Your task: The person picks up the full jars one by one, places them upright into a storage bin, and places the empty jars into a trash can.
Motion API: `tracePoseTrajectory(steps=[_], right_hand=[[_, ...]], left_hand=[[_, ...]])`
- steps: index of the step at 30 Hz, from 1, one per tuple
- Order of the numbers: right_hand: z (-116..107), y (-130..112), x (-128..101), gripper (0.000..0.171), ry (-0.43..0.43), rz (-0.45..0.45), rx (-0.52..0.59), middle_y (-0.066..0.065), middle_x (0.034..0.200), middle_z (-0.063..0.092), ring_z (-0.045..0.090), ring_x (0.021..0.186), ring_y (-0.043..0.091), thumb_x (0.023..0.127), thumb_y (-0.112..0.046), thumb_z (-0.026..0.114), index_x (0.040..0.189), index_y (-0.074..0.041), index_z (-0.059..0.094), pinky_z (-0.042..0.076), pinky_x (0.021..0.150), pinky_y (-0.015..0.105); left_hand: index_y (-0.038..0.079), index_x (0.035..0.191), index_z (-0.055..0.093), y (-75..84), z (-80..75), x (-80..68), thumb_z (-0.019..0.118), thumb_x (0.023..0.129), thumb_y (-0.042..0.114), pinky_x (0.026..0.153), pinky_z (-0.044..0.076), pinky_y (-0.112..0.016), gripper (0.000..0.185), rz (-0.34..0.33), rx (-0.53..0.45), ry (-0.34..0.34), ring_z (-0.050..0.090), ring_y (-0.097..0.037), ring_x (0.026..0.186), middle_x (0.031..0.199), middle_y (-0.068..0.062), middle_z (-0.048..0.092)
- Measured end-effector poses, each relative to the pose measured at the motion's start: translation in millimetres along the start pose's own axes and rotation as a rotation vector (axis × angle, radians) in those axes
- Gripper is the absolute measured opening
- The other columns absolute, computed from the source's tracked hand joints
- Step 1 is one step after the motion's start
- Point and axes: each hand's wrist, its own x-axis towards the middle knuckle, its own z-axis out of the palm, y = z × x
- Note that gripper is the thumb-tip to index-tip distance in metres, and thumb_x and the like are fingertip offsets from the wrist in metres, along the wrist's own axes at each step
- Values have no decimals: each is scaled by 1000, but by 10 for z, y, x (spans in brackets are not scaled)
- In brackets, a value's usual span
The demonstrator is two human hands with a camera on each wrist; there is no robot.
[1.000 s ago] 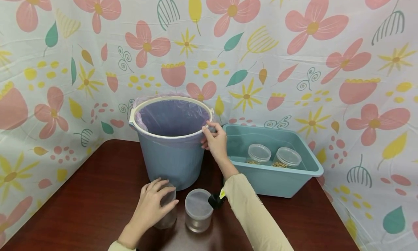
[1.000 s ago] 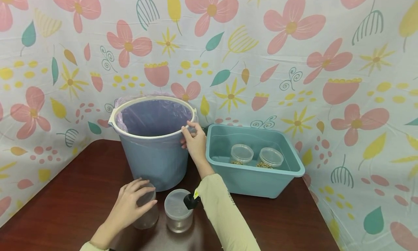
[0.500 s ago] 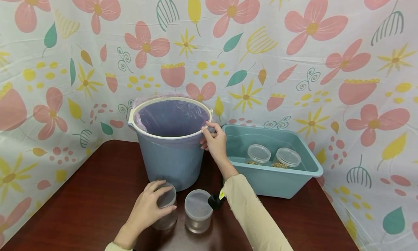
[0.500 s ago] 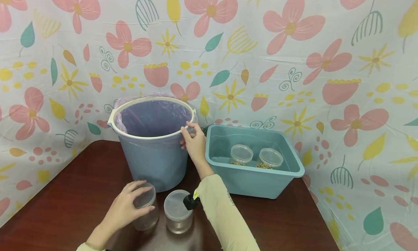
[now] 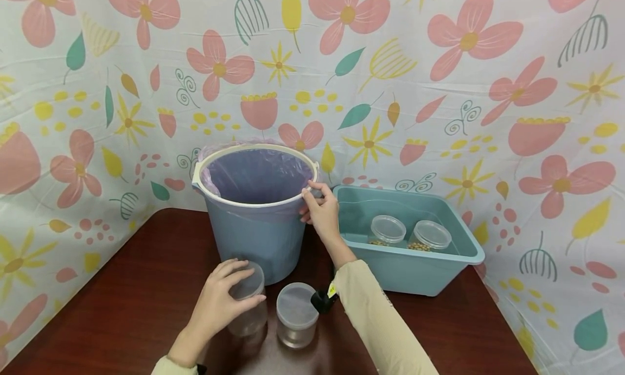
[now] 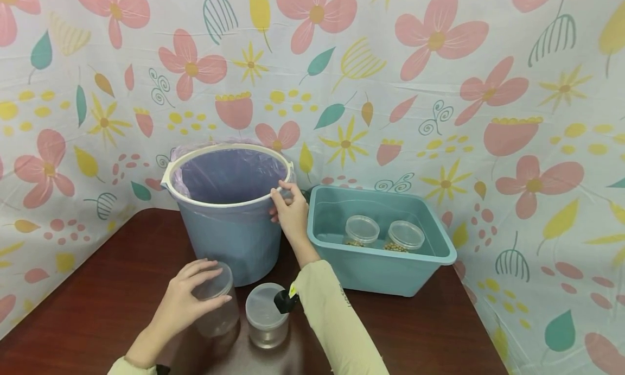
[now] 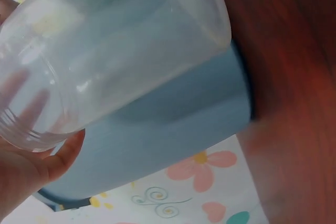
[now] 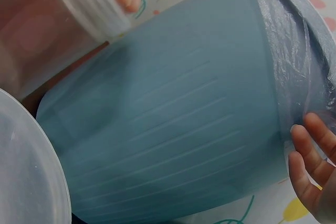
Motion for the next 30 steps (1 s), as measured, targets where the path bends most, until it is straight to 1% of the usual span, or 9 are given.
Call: tracePoseTrajectory(steps=[2,5,9,12,15,18,21,23,30], right_hand=[[-3,3,-1,27,-1,-1,-1,26,56,55,53,37,24,87,-9,56,113,0,57,46,43,43],[-7,9,2,27,-2,-5,3,26,55,55,53,37,24,88,-9,56,113,0,56,46,45,48],[-10,11,3,27,-2,-9,7,26,56,55,53,38,25,88,-9,56,113,0,56,47,43,42],[-12,10,3,27,-4,-10,8,26,56,55,53,38,25,88,-9,56,113,0,56,46,40,33],[-12,15,7,27,-5,-9,8,26,56,55,53,38,25,88,-10,56,113,0,57,46,41,36],[-11,18,10,27,-3,-5,8,26,56,55,53,38,24,87,-10,56,113,-1,57,46,41,37],[-8,21,14,27,0,-6,6,26,56,55,53,37,23,87,-10,57,113,0,57,46,42,40],[-7,22,13,27,0,-3,5,26,55,55,53,37,24,87,-10,56,113,0,57,46,42,41],[-7,22,8,27,-3,-3,10,27,56,55,53,37,25,88,-9,56,113,0,56,46,42,42]], left_hand=[[3,89,71,24,-34,38,86,49,27,85,40,-39,49,17,-29,18,52,-34,101,100,-8,63],[1,89,71,68,-100,107,87,48,23,89,38,-29,49,42,-69,41,52,-35,103,101,-8,63],[1,91,71,129,-200,205,88,47,18,91,34,-17,50,66,-106,59,51,-35,104,103,-8,63],[0,92,71,162,-268,276,88,47,17,91,35,-18,51,90,-124,69,51,-36,104,103,-9,63],[0,92,70,197,-335,353,87,48,17,90,36,-20,49,118,-143,86,52,-36,103,102,-10,64],[0,91,70,250,-405,439,85,56,26,90,37,-21,46,126,-161,97,53,-35,102,100,-11,64],[-1,90,70,296,-474,526,77,66,40,91,37,-23,48,135,-168,105,53,-35,102,99,-13,64],[-2,90,70,329,-522,586,71,70,45,92,36,-24,51,145,-169,111,53,-35,102,98,-14,64],[-4,89,70,429,-661,825,68,74,43,91,38,-30,49,271,-191,157,53,-37,100,98,-15,64]])
